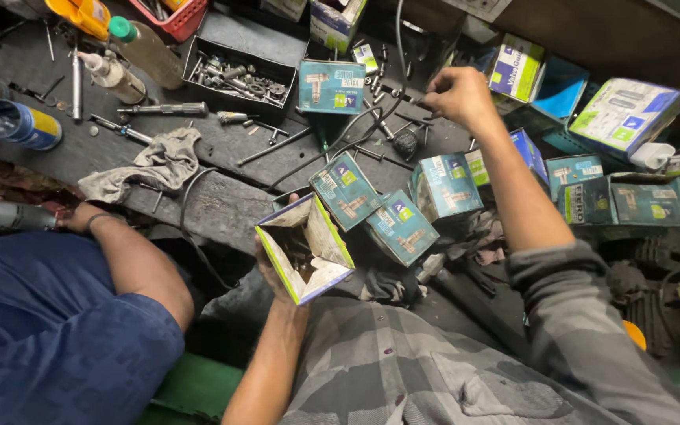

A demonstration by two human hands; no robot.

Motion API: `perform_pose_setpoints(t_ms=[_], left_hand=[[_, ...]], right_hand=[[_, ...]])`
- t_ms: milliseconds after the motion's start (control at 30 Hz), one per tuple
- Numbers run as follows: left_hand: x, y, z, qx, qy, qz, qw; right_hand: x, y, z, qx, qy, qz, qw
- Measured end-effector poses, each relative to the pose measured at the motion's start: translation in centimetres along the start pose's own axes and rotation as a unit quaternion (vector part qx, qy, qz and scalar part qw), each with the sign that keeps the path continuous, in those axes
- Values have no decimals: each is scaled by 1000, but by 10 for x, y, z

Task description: The person sorts small metal valve guide parts at a cluttered workbench, picking parts from the table and from an open metal tray and placing them into small cardboard boxes. They open, hold, and reposition the boxes while filling them with parts.

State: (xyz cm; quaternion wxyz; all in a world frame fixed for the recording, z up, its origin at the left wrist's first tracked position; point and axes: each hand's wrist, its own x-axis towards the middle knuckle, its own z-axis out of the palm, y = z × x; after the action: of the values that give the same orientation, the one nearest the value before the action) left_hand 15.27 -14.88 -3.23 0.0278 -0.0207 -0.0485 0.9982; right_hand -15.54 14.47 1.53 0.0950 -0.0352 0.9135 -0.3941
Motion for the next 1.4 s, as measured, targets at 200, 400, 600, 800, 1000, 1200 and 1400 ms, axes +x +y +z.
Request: perform_pose_setpoints(t_ms=[200, 400, 600, 800, 1000, 1200, 1400], left_hand=[[-5, -13, -3, 72, 89, 62, 992], [-13, -19, -5, 18, 51, 6, 999], [-30, -15, -11, 22, -19, -33, 999], [-41, -13, -21, 2, 1, -28, 1000], [-52, -10, -21, 32, 27, -5, 999], [-59, -15, -3, 4, 2, -31, 999], [-53, -33, 4, 131, 172, 54, 975]], right_hand=[[-35, -12, -33, 201, 11, -91, 975], [-11, 5, -33, 485, -116, 68, 864], [3, 2, -4, 260, -108, 133, 950], [-3, -33, 26, -305, -104, -170, 931], [-4, -25, 29, -320, -80, -191, 925], [-42, -17, -12, 487, -81, 71, 867], [-132, -49, -36, 619, 50, 80, 780]])
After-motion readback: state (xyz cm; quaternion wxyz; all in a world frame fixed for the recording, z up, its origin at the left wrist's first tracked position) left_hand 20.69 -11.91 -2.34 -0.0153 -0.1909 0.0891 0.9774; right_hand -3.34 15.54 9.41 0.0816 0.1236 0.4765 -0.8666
